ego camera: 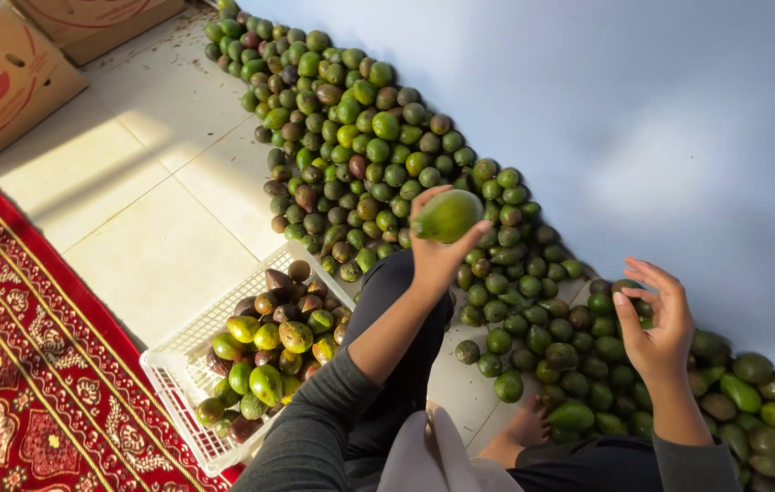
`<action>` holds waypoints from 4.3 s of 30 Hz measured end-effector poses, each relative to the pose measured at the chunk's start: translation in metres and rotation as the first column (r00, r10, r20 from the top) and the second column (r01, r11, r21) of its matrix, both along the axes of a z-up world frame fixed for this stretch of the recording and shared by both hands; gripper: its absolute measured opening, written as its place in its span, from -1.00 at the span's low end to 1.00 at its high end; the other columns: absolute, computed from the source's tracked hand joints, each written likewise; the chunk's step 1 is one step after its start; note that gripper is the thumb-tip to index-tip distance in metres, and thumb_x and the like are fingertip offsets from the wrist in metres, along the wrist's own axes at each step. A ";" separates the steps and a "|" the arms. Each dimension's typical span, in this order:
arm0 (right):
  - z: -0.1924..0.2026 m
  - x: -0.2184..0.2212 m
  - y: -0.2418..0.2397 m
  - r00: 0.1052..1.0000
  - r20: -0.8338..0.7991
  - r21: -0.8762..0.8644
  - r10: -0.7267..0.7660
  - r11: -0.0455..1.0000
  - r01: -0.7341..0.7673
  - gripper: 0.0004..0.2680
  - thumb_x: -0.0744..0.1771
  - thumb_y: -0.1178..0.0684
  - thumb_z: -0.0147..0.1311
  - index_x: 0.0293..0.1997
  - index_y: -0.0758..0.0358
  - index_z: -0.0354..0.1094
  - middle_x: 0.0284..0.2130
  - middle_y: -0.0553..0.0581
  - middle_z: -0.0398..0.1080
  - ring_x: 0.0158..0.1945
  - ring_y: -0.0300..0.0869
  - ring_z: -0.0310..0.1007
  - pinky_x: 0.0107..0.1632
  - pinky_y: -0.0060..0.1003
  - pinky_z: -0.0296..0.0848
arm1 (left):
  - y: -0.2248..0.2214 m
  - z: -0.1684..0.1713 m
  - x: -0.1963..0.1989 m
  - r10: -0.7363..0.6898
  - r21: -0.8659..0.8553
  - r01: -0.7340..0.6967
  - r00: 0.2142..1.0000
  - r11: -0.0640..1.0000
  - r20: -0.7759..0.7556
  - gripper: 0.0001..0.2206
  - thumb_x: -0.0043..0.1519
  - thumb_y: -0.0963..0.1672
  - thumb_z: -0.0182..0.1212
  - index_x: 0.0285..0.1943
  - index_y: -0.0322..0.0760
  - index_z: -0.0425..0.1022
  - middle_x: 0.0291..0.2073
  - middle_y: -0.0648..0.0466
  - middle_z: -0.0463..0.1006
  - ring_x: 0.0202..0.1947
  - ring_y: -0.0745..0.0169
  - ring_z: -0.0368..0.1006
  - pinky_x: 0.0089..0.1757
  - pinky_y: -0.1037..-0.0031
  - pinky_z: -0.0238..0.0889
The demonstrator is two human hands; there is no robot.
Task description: The person sits on the floor surrounded by a large pile of avocados. They repeatedly pick up individual avocados, rotate them in their hands to inspect the surface, and place them into a white plastic crate.
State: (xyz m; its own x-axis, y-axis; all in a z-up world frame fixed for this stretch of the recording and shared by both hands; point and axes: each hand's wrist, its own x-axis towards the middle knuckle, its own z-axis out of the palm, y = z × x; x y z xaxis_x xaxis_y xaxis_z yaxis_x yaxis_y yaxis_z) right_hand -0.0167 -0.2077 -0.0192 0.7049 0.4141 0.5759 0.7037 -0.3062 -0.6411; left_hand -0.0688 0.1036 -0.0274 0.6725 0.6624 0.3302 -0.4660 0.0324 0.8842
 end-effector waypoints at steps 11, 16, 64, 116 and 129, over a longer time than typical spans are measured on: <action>-0.010 0.008 -0.016 0.989 -0.149 0.083 -0.006 0.996 0.018 -0.75 0.51 0.28 0.01 0.38 0.52 0.14 0.30 0.55 0.32 0.25 0.20 0.42 0.17 0.01 0.54 | 0.171 -0.145 -0.085 0.574 -0.880 -0.367 0.807 0.301 -0.140 -0.35 0.16 0.05 0.48 0.33 -0.39 0.43 -0.04 -0.18 0.67 -0.32 0.15 0.63 -0.29 0.53 0.67; -0.009 0.008 -0.013 0.985 -0.172 0.070 -0.014 0.997 0.027 -0.75 0.51 0.29 0.02 0.38 0.53 0.17 0.30 0.52 0.33 0.23 0.17 0.42 0.15 0.01 0.55 | 0.194 -0.215 -0.148 0.566 -0.846 -0.500 0.650 -0.184 -0.507 -0.11 0.12 0.14 0.46 0.64 -0.04 0.15 0.26 0.13 0.58 -0.33 0.31 0.68 0.01 0.40 0.67; -0.023 0.014 -0.045 0.970 -0.065 0.047 -0.233 0.970 0.237 -0.87 0.43 0.22 0.15 0.10 0.25 0.48 0.09 0.21 0.47 0.03 0.15 0.57 -0.14 -0.03 0.65 | -0.049 0.009 0.187 -0.778 -0.047 0.791 0.587 0.610 -0.225 -0.64 0.51 0.04 0.01 0.24 -0.24 0.48 -0.12 -0.05 0.66 -0.19 0.17 0.63 -0.17 0.31 0.67; -0.313 0.164 -0.214 0.522 -0.484 -0.640 -0.702 0.691 0.336 -0.60 0.38 0.13 0.21 0.37 0.00 0.17 0.19 0.40 0.09 0.08 0.45 0.48 0.05 0.26 0.62 | -0.130 -0.119 0.207 0.166 -0.086 0.844 0.004 -0.529 -0.986 -0.36 0.47 0.12 0.01 0.68 -0.17 0.09 0.47 -0.29 0.36 0.27 -0.32 0.50 0.04 -0.01 0.52; -0.147 0.121 -0.202 0.662 -0.271 -0.464 -0.699 0.697 0.547 -0.62 0.39 0.05 0.23 0.35 0.02 0.16 0.14 0.41 0.11 0.16 0.54 0.38 -0.03 0.38 0.60 | -0.129 -0.078 0.173 0.065 0.153 0.845 0.216 -0.513 -0.974 -0.34 0.46 0.15 0.00 0.69 -0.14 0.10 0.47 -0.27 0.37 0.32 -0.33 0.47 0.12 -0.06 0.47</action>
State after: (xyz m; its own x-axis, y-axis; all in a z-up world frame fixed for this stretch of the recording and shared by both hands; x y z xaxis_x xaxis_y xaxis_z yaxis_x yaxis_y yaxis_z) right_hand 0.1041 -0.4100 -0.1663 0.9883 -0.1128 0.1026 -0.0309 -0.8071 -0.5895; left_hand 0.1041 -0.0256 -0.1051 0.5431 -0.5785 -0.6086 -0.5062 -0.8038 0.3124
